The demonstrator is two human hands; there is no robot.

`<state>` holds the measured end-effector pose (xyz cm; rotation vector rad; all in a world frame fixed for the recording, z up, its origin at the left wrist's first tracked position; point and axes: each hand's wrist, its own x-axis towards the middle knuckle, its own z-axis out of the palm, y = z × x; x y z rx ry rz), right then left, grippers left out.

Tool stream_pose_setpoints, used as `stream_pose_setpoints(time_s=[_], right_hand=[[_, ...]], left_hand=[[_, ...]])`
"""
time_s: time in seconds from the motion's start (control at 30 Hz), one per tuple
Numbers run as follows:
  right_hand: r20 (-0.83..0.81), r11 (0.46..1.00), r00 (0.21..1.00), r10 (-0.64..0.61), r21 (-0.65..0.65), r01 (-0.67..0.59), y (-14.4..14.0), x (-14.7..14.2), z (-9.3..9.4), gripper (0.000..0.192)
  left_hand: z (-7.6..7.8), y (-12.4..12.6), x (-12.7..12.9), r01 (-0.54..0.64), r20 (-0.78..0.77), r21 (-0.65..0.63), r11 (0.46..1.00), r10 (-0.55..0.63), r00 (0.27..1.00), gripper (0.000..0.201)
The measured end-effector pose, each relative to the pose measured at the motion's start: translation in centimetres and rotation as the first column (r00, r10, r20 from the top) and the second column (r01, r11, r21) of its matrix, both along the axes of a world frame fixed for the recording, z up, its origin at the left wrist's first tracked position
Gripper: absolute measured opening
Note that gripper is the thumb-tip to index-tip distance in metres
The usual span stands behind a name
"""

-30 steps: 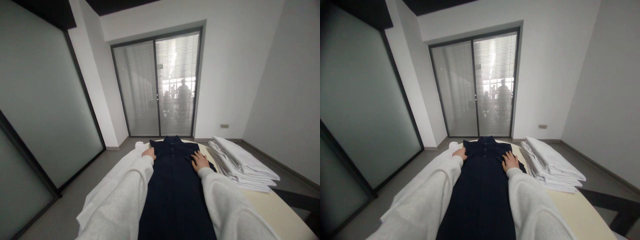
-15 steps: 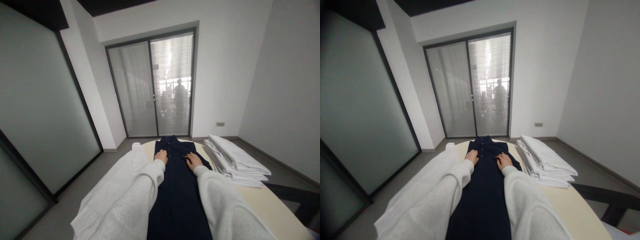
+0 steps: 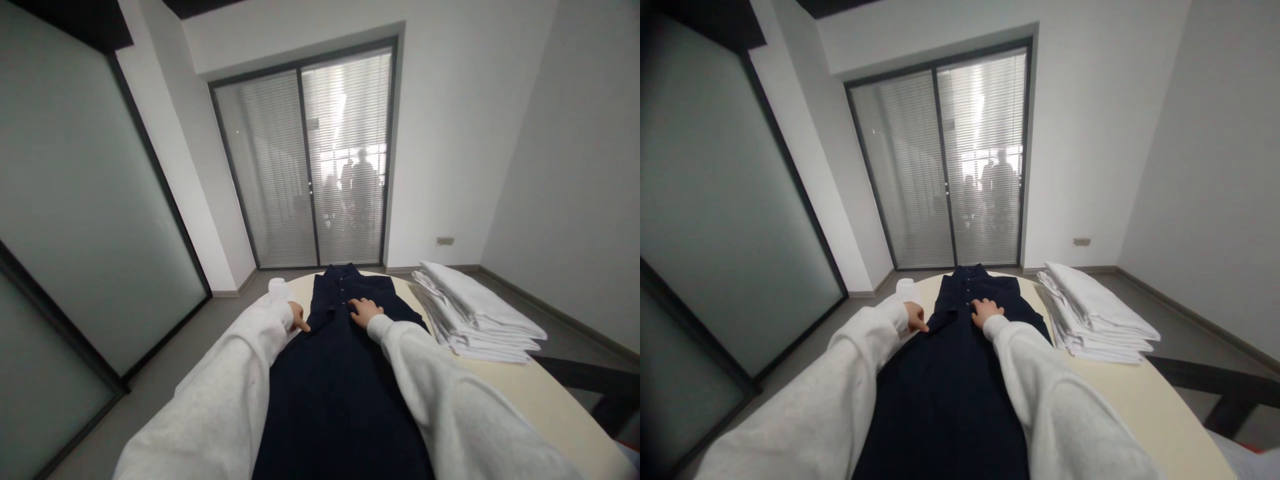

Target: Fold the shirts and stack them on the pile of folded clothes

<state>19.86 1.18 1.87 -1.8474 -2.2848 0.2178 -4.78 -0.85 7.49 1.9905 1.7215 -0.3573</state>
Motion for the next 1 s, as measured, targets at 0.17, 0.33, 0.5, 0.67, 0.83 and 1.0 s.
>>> stream_pose_setpoints(time_s=[0.17, 0.33, 0.5, 0.67, 0.83, 1.0], right_hand=[[0.008, 0.969, 0.971, 0.239, 0.068, -0.239, -0.3, -3.9, 0.3, 0.059], [-0.026, 0.953, 0.965, 0.261, 0.164, -0.254, -0.1, -4.3, -2.4, 0.034], [-0.119, 0.955, 0.962, 0.244, 0.204, -0.216, 1.2, -3.3, -3.8, 0.037], [-0.331, 0.953, 0.908, 0.257, 0.24, -0.182, 1.8, -2.8, -4.2, 0.049], [-0.485, 0.945, 0.831, 0.272, 0.297, -0.136, 2.0, -2.3, -4.7, 0.053], [-0.531, 0.94, 0.798, 0.284, 0.317, -0.124, 2.4, -2.3, -5.1, 0.053]], left_hand=[[-1.2, -1.8, -2.8, -0.024, 0.176, -0.466, 0.884, 0.119, 0.977, 0.033], [-1.2, -2.5, -2.9, 0.124, 0.18, -0.674, 0.729, -0.001, 0.984, 0.032], [-0.9, -3.4, -1.1, 0.295, 0.368, -0.692, 0.659, -0.029, 0.929, 0.034], [-1.7, -5.1, 1.9, 0.421, 0.638, -0.609, 0.673, 0.1, 0.764, 0.033], [-1.6, -6.2, 2.9, 0.586, 0.758, -0.609, 0.535, 0.175, 0.628, 0.035], [-0.3, -4.1, -0.2, 0.461, 0.717, -0.566, 0.683, 0.133, 0.684, 0.03]])
